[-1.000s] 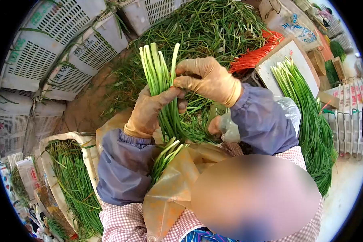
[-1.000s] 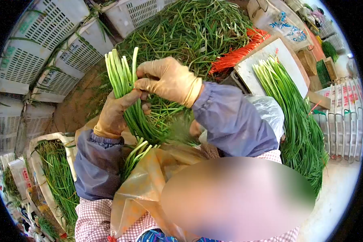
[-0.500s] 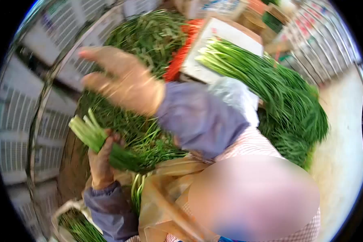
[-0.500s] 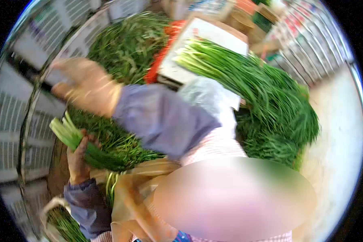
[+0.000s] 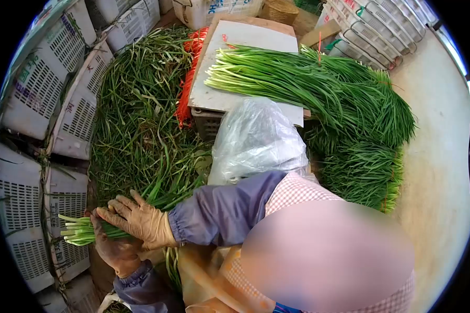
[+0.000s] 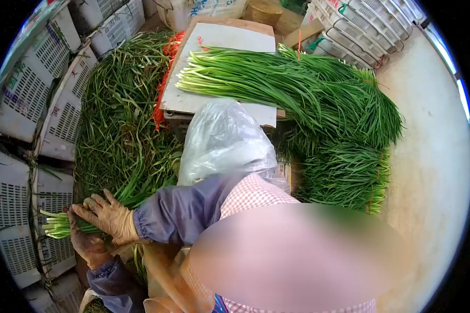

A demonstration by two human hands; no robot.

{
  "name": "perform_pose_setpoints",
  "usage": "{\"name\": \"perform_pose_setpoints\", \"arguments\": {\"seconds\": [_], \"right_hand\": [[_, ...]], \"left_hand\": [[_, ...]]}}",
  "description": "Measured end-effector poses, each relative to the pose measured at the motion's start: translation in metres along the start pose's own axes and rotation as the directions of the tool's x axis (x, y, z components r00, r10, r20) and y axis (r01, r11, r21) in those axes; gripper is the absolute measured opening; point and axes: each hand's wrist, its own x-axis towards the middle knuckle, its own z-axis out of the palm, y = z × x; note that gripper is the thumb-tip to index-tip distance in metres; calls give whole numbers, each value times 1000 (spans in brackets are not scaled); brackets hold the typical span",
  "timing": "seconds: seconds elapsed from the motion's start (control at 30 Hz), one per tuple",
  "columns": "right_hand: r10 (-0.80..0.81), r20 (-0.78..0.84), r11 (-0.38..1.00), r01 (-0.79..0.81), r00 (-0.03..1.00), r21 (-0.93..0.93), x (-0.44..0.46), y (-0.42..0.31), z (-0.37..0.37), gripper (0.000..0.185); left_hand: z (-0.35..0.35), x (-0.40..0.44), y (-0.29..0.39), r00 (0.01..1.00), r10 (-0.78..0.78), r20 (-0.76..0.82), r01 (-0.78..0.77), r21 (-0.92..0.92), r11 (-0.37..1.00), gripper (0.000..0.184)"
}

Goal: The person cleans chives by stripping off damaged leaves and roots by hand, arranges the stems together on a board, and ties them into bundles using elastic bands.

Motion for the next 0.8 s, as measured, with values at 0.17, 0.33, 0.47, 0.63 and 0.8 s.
{"name": "perform_pose_setpoints", "arguments": {"seconds": [0.17,0.33,0.47,0.63,0.8], "right_hand": [[149,52,856,-155,987,493,8,19,22,92],[127,408,935,-246,904,254,-26,26,-70,52],[250,59,942,-257,966,214,-82,54,-226,41],[255,-437,864,-407,862,-298,-153,95,-363,43],[196,-495,584,-506,846,-634,-195,184,-357,55]], "left_hand": [[-29,18,-8,990,130,57,-126,-81,989,26],[-106,50,28,978,174,-117,-187,-104,977,23],[-132,42,61,890,236,-391,-403,-428,809,34],[-58,14,45,976,216,-35,-218,-213,952,33],[-2,-2,24,942,334,9,-291,514,807,39]]}}
